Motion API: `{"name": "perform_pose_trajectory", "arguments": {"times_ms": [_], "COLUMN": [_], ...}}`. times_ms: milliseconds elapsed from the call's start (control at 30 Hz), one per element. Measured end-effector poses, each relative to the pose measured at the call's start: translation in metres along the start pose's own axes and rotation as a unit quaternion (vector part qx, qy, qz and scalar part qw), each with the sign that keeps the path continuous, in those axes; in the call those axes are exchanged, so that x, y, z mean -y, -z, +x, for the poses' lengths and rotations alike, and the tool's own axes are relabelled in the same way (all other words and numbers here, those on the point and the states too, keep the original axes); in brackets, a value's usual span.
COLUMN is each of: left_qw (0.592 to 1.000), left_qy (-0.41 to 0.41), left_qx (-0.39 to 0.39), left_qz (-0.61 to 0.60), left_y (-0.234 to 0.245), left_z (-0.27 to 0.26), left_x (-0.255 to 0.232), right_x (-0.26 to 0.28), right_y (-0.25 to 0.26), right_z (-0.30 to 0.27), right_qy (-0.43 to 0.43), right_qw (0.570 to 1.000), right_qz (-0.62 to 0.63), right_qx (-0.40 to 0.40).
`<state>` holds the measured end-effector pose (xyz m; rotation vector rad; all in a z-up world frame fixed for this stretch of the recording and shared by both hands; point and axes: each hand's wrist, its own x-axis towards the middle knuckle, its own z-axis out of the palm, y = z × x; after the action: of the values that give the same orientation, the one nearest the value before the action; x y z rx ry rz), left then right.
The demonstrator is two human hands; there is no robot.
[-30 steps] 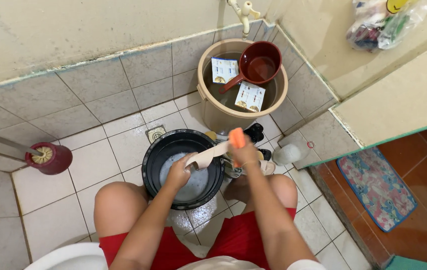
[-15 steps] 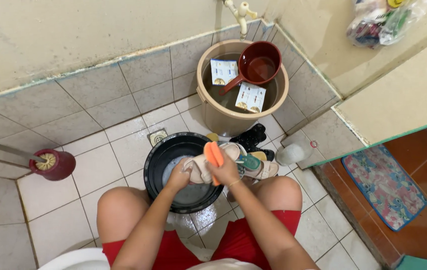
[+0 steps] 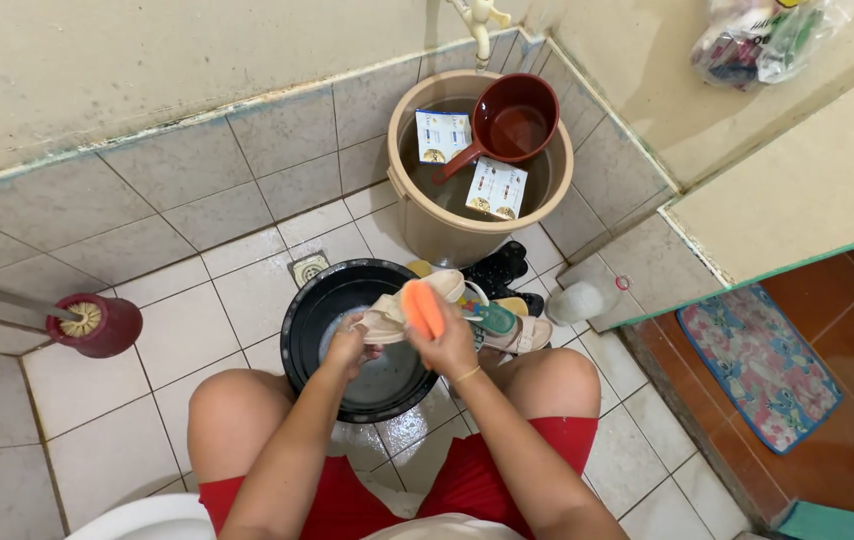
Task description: The person scrubs a beige slipper with an orange brush in a black basin of soapy water. They rinse the slipper using a red scoop to pour water from a larger beige bucket, then continue scrubbing.
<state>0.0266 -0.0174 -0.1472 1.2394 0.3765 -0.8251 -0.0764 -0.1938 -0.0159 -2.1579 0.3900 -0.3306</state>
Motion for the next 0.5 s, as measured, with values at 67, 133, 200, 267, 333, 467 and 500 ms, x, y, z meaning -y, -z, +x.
{"name": "perform_pose_trajectory", "arguments": {"times_ms": [67, 133, 200, 267, 333, 467, 500], "left_qw": [0.998, 0.992, 0.985, 0.978, 0.975, 0.986, 0.991], "left_qy": [0.05, 0.105, 0.14, 0.172, 0.182, 0.162, 0.125], "left_qx": [0.004, 0.029, 0.057, 0.083, 0.086, 0.033, 0.038], "left_qz": [-0.033, -0.07, -0.084, -0.089, -0.094, -0.014, 0.005], "left_y": [0.002, -0.002, -0.003, -0.003, 0.0, -0.004, -0.008], "left_z": [-0.007, -0.011, -0.008, -0.01, -0.011, -0.015, -0.019], "left_x": [-0.003, -0.001, -0.008, 0.001, 0.007, 0.008, 0.008], "right_x": [-0.003, -0.004, 0.008, 0.026, 0.041, 0.045, 0.042], "right_y": [0.009, 0.013, 0.01, -0.004, -0.007, -0.003, -0.003], "right_z": [0.018, 0.016, 0.017, -0.005, -0.019, -0.004, -0.001], "right_qy": [-0.101, -0.044, 0.021, 0.076, 0.01, -0.03, -0.024], "right_qw": [0.99, 0.992, 0.995, 0.997, 0.999, 0.999, 0.999], "right_qz": [0.067, 0.076, 0.063, 0.019, -0.033, -0.024, -0.022], "right_qx": [-0.073, -0.086, -0.071, -0.009, 0.04, 0.025, 0.015]}}
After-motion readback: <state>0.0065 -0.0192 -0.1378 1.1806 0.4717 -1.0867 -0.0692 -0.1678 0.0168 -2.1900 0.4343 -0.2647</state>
